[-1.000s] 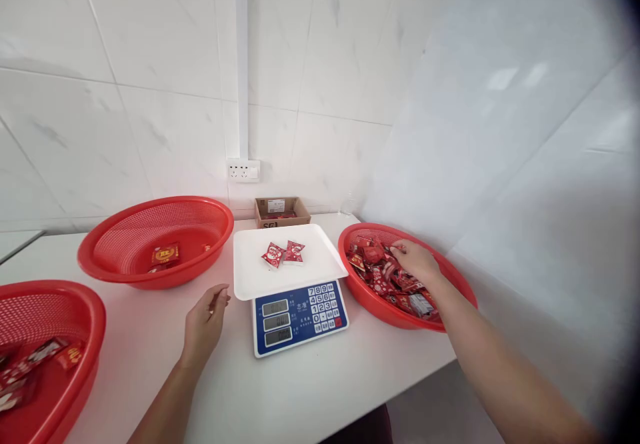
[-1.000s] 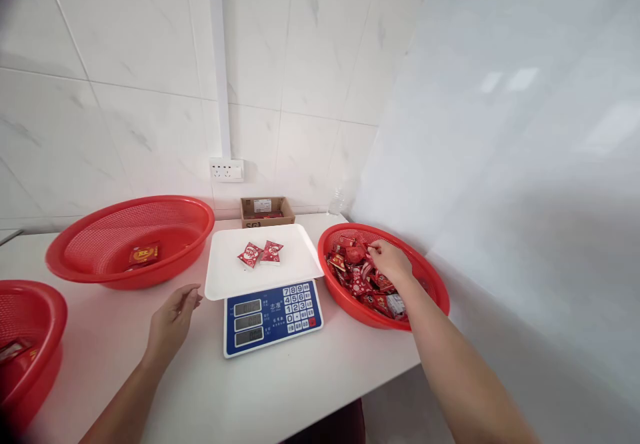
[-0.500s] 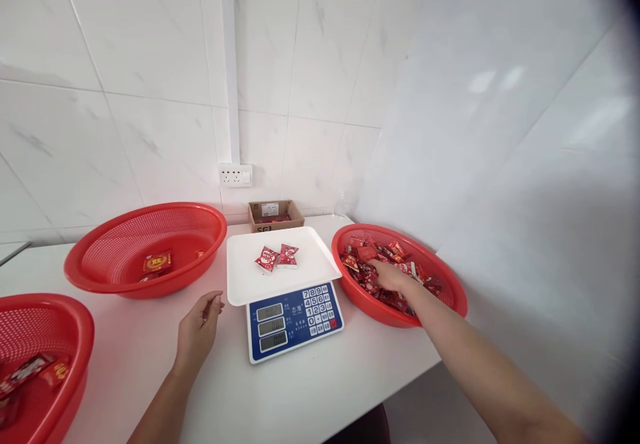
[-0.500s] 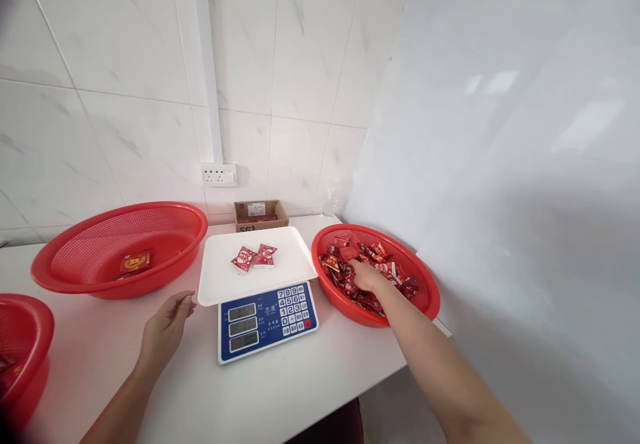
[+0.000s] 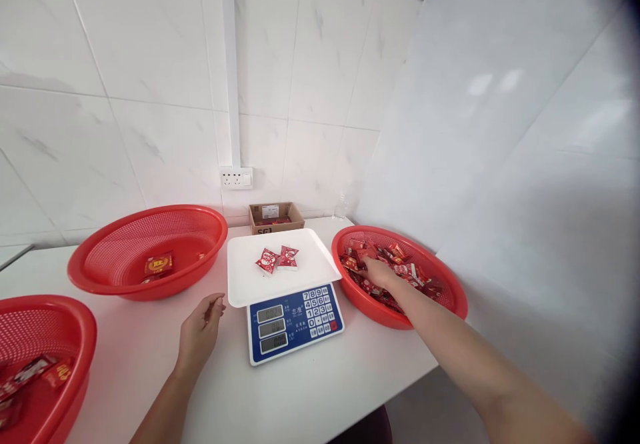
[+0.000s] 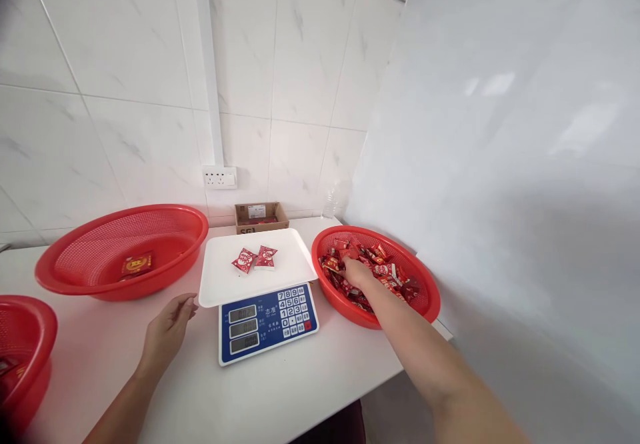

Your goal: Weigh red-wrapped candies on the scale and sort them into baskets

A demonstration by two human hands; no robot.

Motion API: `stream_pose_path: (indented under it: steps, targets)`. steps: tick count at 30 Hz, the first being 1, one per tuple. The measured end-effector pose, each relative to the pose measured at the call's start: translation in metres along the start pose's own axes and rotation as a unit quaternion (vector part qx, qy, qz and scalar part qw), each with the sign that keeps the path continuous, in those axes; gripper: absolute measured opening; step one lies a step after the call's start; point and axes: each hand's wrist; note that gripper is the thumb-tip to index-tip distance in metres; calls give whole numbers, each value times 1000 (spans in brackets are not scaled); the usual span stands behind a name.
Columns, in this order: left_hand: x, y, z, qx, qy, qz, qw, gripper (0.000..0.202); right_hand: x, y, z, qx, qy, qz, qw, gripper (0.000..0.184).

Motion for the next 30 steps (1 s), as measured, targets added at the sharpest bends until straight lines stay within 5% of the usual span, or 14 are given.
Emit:
stream_pose_path:
  steps: [3,10,13,19,24,30]
  targets:
    - [0,0,0,2,0,6,1000,43,4,-9,-3,-2,9,39,999,8]
    - [1,2,-5,22,18,-7,1000,40,9,-46,-47,-104,-42,155,982,19]
    - [2,2,-8,21,20,-7,1000,39,17,-39,-87,-182,-111,96,972,16]
    - [1,3,-13,36,16,8,999,38,32,9,-155,-254,-185,-49,948,14]
    - [0,3,-12,47,22,15,999,38,12,20,-174,-258,-121,-43,958,49]
    - [1,2,-6,46,24,13,999,37,-5,20,-178,-228,-92,-70,967,27]
Point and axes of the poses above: each hand's wrist, its own x-axis away from the middle knuckle, its own y-axis out of the palm, z = x × y, and after that the axes turned 1 degree about -x, right-handed
